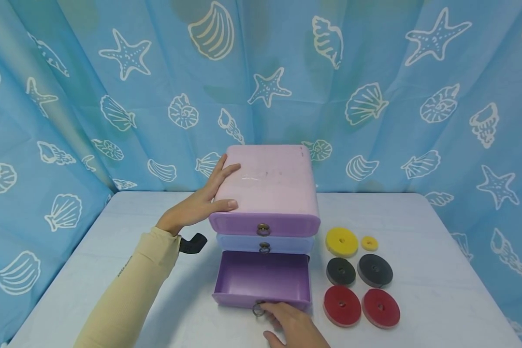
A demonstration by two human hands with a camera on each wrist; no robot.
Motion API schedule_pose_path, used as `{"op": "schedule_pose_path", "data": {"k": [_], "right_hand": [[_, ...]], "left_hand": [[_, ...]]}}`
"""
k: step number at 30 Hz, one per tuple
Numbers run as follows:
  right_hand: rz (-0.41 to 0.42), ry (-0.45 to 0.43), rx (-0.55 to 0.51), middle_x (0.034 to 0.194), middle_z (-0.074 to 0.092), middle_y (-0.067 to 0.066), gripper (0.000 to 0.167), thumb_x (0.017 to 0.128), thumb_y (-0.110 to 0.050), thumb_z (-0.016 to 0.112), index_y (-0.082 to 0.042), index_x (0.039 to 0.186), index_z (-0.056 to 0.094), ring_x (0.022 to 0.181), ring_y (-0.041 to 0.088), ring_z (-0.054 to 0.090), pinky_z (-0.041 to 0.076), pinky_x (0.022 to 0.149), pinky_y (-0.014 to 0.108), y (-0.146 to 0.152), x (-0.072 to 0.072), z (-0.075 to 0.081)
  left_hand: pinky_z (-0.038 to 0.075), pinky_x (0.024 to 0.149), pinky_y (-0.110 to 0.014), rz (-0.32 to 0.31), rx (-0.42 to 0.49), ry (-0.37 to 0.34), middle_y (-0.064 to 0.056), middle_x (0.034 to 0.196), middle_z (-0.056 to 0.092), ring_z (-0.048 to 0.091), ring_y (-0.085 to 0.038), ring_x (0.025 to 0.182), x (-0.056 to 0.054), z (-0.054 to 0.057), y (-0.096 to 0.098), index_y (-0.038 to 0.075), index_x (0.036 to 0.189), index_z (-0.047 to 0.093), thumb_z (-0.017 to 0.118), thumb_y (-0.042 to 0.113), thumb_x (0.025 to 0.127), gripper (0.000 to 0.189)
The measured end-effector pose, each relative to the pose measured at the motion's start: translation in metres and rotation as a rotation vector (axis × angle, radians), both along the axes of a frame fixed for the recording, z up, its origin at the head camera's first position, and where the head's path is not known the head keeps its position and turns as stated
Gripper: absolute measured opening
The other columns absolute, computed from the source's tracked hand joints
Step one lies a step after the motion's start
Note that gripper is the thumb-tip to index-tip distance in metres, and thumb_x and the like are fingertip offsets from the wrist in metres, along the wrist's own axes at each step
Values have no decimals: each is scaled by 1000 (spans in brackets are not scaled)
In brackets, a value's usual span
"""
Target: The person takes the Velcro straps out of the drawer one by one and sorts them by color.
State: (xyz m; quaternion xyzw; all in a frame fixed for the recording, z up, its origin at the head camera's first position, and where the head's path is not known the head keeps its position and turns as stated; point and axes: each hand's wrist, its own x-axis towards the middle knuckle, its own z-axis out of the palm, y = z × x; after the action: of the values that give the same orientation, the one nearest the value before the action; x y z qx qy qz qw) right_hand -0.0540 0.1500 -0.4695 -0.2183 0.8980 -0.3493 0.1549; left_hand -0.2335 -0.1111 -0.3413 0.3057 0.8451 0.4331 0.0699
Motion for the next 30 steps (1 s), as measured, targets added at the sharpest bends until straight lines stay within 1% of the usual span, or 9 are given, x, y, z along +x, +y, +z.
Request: {"op": "schedule_pose_path", "data": {"k": [2, 4, 10, 14, 18, 23, 26, 30], "right_hand": [[-3, 14, -15, 104, 63, -9, 44, 92, -27, 74, -11, 131, 61, 85, -1, 57, 54, 80, 28, -1, 0, -1], [-23, 26, -27, 102, 62, -9, 43, 92, -26, 74, -10, 129, 63, 83, -2, 56, 54, 79, 27, -4, 1, -1], [-139, 99, -78, 95, 61, -14, 34, 89, -22, 77, -13, 120, 69, 79, -3, 54, 53, 74, 23, -10, 3, -2], [-184, 157, -102, 91, 62, -14, 28, 87, -19, 79, -13, 113, 73, 78, -3, 56, 53, 72, 22, -12, 3, -3], [-211, 204, -107, 89, 65, -14, 24, 86, -21, 80, -14, 108, 75, 76, -3, 57, 53, 70, 23, -13, 2, -2], [-273, 265, -110, 88, 70, -14, 19, 84, -16, 81, -17, 103, 77, 75, -3, 59, 54, 69, 23, -17, -1, -1], [-289, 266, -113, 89, 72, -12, 18, 84, -13, 81, -17, 101, 78, 75, -4, 59, 54, 69, 21, -19, -4, -1], [-288, 252, -103, 90, 72, -11, 18, 85, -16, 81, -16, 102, 78, 75, -4, 59, 54, 69, 20, -20, -6, 0]], "left_hand": [[17, 113, -69, 0, 0, 1, 18, 163, -25, -11, -22, 153, 0, 0, 0, 42, 159, 15, 60, 71, 86, 91], [17, 113, -69, 0, 0, 1, 18, 163, -25, -11, -22, 153, 0, 0, 0, 42, 159, 15, 60, 70, 86, 90], [17, 113, -70, -3, 4, 2, 18, 163, -25, -11, -22, 153, 0, 0, 0, 42, 159, 15, 60, 68, 88, 89], [17, 112, -70, -6, 6, 2, 18, 162, -26, -11, -23, 153, 0, 0, 0, 42, 159, 15, 60, 67, 88, 88], [17, 113, -70, -7, 5, 5, 18, 162, -26, -11, -22, 153, 1, 0, 0, 41, 160, 15, 61, 66, 88, 88], [16, 112, -70, -16, 11, 15, 17, 163, -25, -13, -23, 153, 1, 0, 0, 40, 160, 15, 61, 61, 90, 87], [16, 112, -70, -16, 12, 18, 16, 163, -25, -12, -23, 153, 0, 0, 0, 39, 160, 16, 62, 60, 90, 86], [17, 112, -70, -12, 7, 19, 15, 163, -25, -12, -23, 153, 0, 0, 0, 39, 160, 16, 62, 62, 90, 87]]}}
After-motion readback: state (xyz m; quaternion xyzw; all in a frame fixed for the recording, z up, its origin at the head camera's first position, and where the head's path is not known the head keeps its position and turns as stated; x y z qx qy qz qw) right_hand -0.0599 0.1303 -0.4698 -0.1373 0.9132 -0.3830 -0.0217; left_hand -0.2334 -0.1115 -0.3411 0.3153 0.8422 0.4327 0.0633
